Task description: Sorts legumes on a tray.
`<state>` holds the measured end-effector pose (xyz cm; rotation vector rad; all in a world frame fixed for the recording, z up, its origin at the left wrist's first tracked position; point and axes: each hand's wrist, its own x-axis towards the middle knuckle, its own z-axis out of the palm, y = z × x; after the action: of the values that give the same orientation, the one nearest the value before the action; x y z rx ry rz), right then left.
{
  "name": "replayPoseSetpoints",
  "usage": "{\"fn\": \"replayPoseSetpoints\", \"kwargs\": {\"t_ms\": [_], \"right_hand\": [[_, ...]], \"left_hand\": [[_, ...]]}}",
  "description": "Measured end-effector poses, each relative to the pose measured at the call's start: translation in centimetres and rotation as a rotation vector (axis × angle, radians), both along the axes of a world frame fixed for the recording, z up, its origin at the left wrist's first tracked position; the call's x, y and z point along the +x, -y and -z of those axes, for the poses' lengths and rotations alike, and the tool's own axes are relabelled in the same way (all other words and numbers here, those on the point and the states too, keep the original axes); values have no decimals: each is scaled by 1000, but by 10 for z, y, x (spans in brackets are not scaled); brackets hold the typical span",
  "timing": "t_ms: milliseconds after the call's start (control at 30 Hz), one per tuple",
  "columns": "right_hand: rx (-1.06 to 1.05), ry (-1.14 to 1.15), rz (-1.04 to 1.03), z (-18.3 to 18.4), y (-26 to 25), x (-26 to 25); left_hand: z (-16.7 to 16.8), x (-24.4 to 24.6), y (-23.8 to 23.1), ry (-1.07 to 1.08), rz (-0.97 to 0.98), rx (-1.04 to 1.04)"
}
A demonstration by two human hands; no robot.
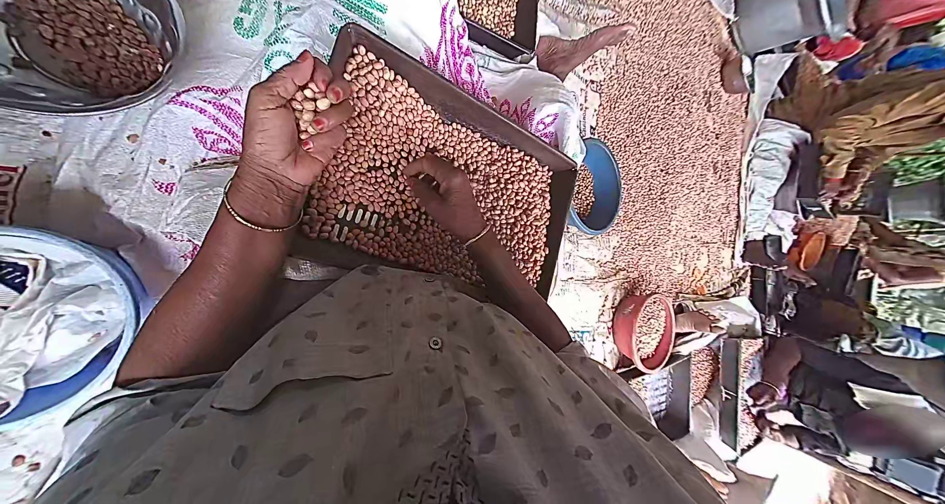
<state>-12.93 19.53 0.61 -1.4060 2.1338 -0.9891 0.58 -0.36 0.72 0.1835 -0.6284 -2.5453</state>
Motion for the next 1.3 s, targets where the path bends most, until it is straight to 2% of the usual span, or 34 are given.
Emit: {"fn": "replayPoseSetpoints", "kwargs": {"t_ms": [67, 133, 200, 300, 367, 467, 600, 700, 767, 833, 900, 967, 1067, 1100, 1167, 1233, 1300], "right_hand": [[62, -213, -119, 7, 17, 14], [135, -384, -147, 17, 28, 27], [121, -507, -152, 25, 32, 35], [87, -631, -139, 31, 32, 40], [55, -624, -106, 32, 31, 39], [-74, -374, 51, 28, 28, 22], [-275, -39, 248, 1, 20, -7], [-559, 211, 403, -27, 2, -40], [-868, 472, 657, -48, -11, -67], [-1078, 776, 905, -65, -22, -91], [-1048, 859, 949, -63, -23, -92], [-791, 748, 753, -52, -6, -61], [-392, 533, 109, -25, 28, -6], [-275, 392, -105, -17, 41, 9], [-71, -34, -449, 0, 61, 33], [85, -265, -653, 11, 68, 43], [138, -182, -732, 8, 62, 30]], "left_hand": [[-1, 0, 0, 2, -1, -1], [-3, 1, -1, 27, 5, -11], [-4, 1, 0, 45, 16, -28], [-4, 1, 0, 53, 53, -47], [-4, 1, -1, 81, 79, -76], [-6, 2, -3, 146, 115, -120], [-9, 3, -5, 197, 172, -166], [-5, 2, -2, 92, 145, -94], [-2, 3, 0, 7, 80, -33], [-1, 3, 3, -69, -2, 9], [-1, 3, 5, -123, -58, 55], [-2, 1, 6, -168, -86, 84], [1, 3, 5, -186, -105, 91], [2, 2, 5, -177, -116, 81], [2, 3, 5, -163, -132, 68], [4, 4, 6, -157, -140, 70], [3, 4, 7, -155, -145, 82]]}}
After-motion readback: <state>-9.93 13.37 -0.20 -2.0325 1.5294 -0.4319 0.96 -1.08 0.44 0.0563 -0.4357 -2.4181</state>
